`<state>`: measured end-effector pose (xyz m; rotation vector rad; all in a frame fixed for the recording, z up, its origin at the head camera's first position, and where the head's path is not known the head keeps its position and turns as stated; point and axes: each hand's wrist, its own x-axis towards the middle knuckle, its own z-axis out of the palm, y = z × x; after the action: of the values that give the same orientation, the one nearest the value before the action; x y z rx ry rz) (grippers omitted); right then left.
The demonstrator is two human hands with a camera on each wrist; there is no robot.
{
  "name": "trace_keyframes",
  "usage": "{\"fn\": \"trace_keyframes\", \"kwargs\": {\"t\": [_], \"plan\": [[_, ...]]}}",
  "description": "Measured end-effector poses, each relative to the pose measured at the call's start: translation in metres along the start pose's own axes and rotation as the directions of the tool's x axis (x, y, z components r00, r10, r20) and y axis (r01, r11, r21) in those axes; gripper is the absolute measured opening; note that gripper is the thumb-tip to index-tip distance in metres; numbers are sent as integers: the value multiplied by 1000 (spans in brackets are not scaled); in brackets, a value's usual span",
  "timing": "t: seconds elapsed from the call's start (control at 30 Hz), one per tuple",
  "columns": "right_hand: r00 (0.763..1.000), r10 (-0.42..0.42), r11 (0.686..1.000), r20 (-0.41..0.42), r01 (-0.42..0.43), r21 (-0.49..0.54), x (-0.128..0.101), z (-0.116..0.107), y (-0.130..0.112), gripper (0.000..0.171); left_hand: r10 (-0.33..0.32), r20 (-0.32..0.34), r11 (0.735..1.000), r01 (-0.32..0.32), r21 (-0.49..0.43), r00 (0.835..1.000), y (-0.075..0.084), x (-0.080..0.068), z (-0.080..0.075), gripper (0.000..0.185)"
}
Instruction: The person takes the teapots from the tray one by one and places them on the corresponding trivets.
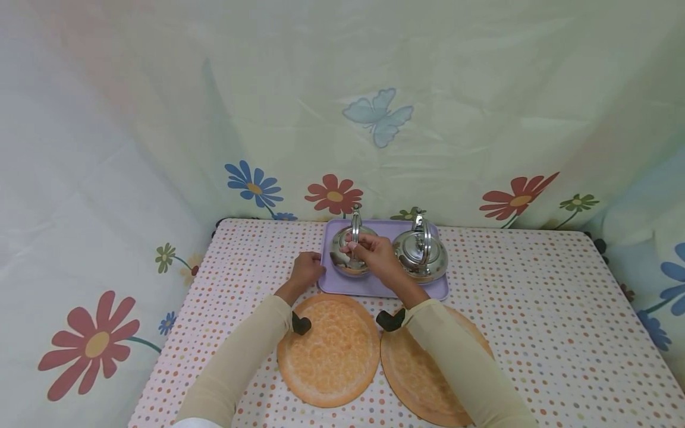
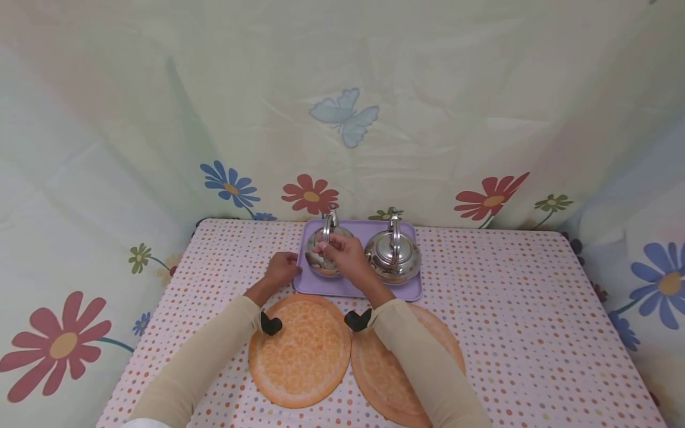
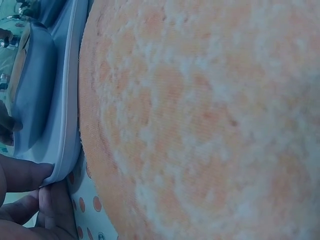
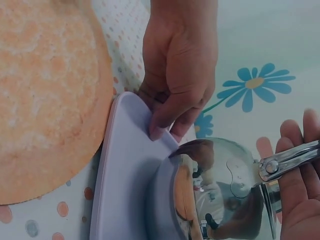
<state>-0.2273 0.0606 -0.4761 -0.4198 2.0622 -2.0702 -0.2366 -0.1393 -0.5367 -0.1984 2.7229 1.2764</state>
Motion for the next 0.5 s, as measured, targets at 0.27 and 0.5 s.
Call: {"fn": "trace_keyframes", "kwargs": {"t": [0.27, 0.5], "plan": [[1000, -5, 1000, 26, 5, -29, -4, -4, 1, 30, 13, 8, 1000, -13, 1, 1000, -1, -1, 0, 33], [999, -24, 999, 32, 26, -38, -9, -2, -4, 29, 28, 20, 999, -28, -33, 999, 0, -4, -5, 36]]}}
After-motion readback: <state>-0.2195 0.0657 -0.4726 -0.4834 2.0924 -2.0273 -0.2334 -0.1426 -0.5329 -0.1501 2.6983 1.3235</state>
